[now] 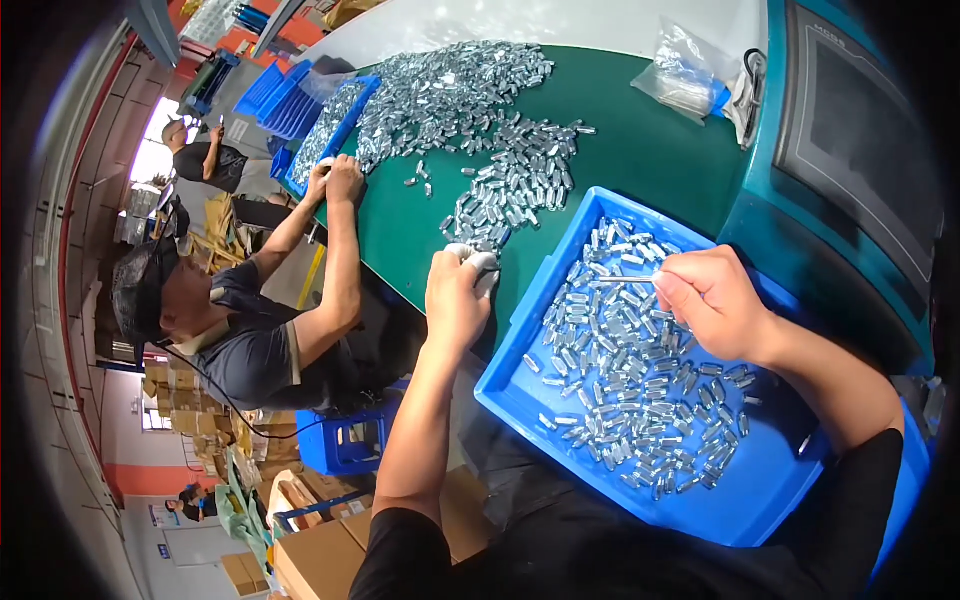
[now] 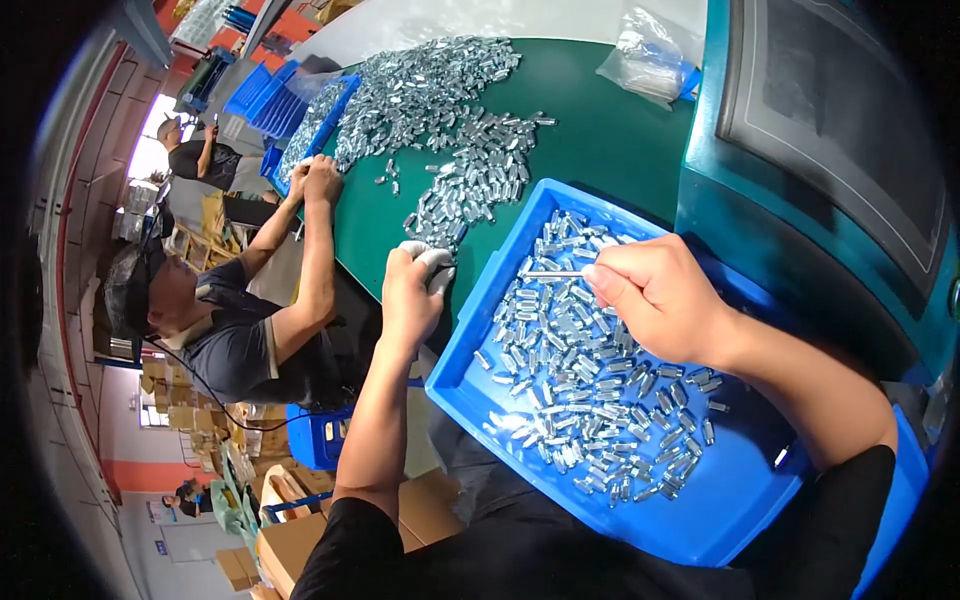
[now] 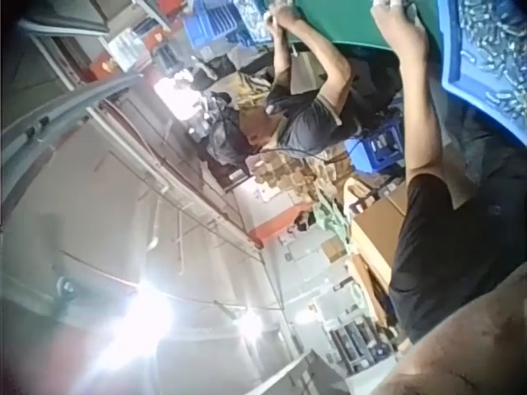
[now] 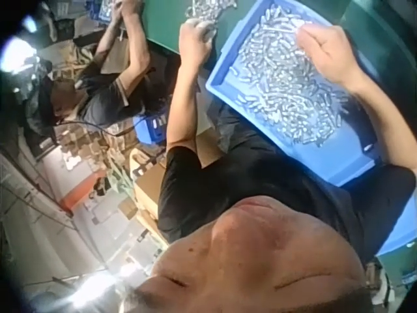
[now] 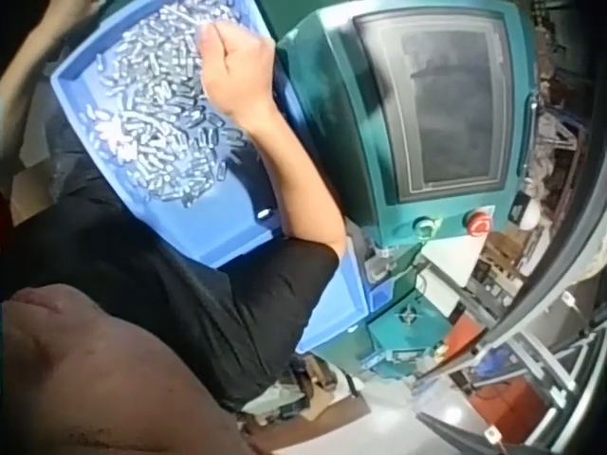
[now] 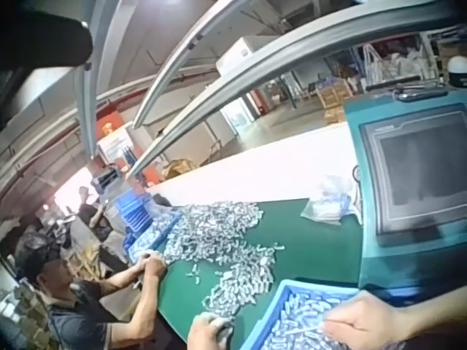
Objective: Inspecting and sorting small metal hardware components into a blue tray at a factory workstation.
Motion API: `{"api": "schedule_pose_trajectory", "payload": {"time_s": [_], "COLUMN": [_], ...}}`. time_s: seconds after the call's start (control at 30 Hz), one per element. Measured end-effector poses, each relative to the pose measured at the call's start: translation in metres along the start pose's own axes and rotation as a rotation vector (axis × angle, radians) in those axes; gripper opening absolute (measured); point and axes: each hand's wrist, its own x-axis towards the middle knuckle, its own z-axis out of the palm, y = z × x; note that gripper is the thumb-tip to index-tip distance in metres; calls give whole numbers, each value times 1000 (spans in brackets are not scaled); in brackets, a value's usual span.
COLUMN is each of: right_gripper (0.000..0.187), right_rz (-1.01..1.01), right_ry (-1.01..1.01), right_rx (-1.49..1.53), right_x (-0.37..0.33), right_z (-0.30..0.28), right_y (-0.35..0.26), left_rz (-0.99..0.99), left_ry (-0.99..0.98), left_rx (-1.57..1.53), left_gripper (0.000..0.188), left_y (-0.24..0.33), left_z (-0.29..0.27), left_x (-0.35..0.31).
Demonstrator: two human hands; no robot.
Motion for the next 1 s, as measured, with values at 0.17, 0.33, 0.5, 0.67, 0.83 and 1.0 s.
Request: {"api": "schedule_pose_trajectory", "payload": {"time_s": [0.17,0.33,0.5,0.67,0.83,1.0], "right_gripper": [31,34,36,31,34,36], "right_rz": [11,92,118,131,51,95], "right_ry": [7,16,18,-71,-18,-41], "right_rx": [24,50,44,-5,-50,-24], "right_x": [1,1,1,5,3,6], "right_z": [4,3,-2,-2,-1,-3], "right_y": [-1,1,-4,-5,-1,-4], "left_rz": [12,-295,-358,-351,-455,-461], "left_ry": [19,68,-92,-248,-221,-162], "left_rx": [-11,-944,-1409,-1501,-1526,-1587], "left_gripper": [27,23,21,17,16,16], "left_y": [-3,60,115,113,113,111], "left_z": [4,-12,-3,10,8,12], "left_x": [-1,12,11,0,5,3]}}
